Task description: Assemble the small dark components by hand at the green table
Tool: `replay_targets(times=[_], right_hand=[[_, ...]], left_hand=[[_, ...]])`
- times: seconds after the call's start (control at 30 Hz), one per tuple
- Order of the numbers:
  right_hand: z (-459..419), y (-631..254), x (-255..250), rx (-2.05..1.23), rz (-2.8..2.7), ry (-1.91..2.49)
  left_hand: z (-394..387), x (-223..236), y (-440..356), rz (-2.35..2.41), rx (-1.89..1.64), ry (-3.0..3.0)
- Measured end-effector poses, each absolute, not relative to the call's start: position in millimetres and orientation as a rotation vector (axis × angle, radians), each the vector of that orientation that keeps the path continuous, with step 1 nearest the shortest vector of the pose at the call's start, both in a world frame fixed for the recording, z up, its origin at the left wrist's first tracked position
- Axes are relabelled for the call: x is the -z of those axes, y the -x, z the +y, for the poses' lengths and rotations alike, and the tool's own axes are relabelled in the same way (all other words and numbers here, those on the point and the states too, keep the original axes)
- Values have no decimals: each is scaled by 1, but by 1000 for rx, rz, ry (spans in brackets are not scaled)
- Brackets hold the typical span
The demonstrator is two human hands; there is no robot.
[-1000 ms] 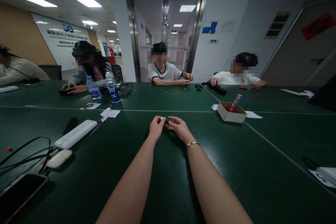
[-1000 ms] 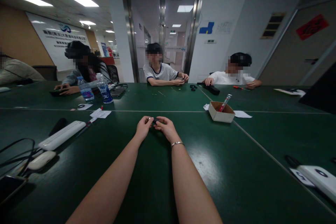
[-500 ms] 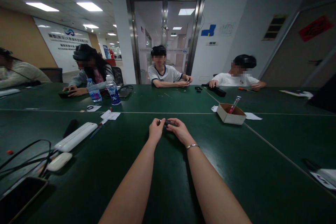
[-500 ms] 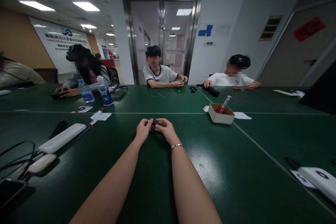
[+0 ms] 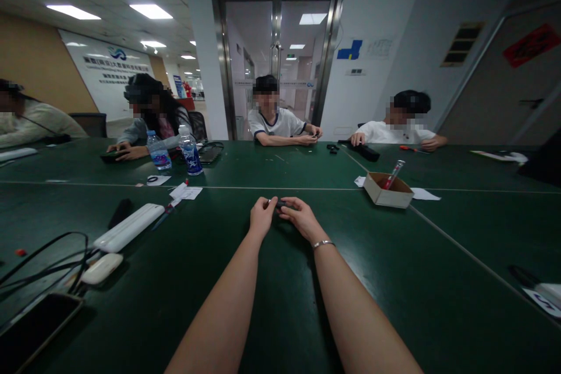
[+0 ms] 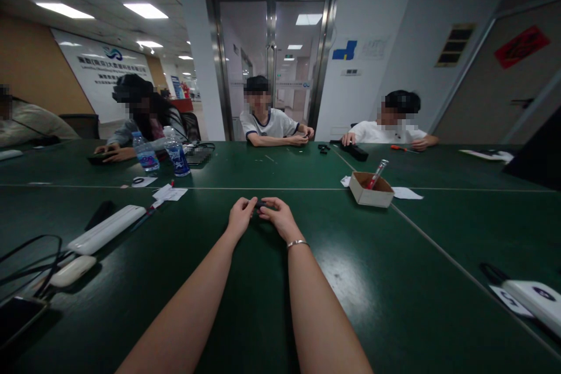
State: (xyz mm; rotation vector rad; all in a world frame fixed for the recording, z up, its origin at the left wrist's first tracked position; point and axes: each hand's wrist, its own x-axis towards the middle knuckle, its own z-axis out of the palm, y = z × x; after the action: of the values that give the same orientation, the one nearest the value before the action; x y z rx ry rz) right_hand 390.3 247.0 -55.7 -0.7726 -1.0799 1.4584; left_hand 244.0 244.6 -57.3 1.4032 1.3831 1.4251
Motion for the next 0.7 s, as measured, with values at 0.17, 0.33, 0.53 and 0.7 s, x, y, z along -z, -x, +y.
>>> replay_targets(times=[0.17, 0.33, 0.53, 0.7], right_hand=[[246, -390, 52, -1497, -1032, 802], [246, -389, 51, -1480, -971, 823], [245, -388, 51, -1467, -957, 812], [245, -388, 50, -1476, -954, 807]], left_hand=[[249, 59, -246, 1230, -1486, -1365], [247, 53, -245, 1114, -1469, -1349], [245, 49, -243, 1075, -1432, -1353], [246, 52, -244, 1130, -1492, -1251]])
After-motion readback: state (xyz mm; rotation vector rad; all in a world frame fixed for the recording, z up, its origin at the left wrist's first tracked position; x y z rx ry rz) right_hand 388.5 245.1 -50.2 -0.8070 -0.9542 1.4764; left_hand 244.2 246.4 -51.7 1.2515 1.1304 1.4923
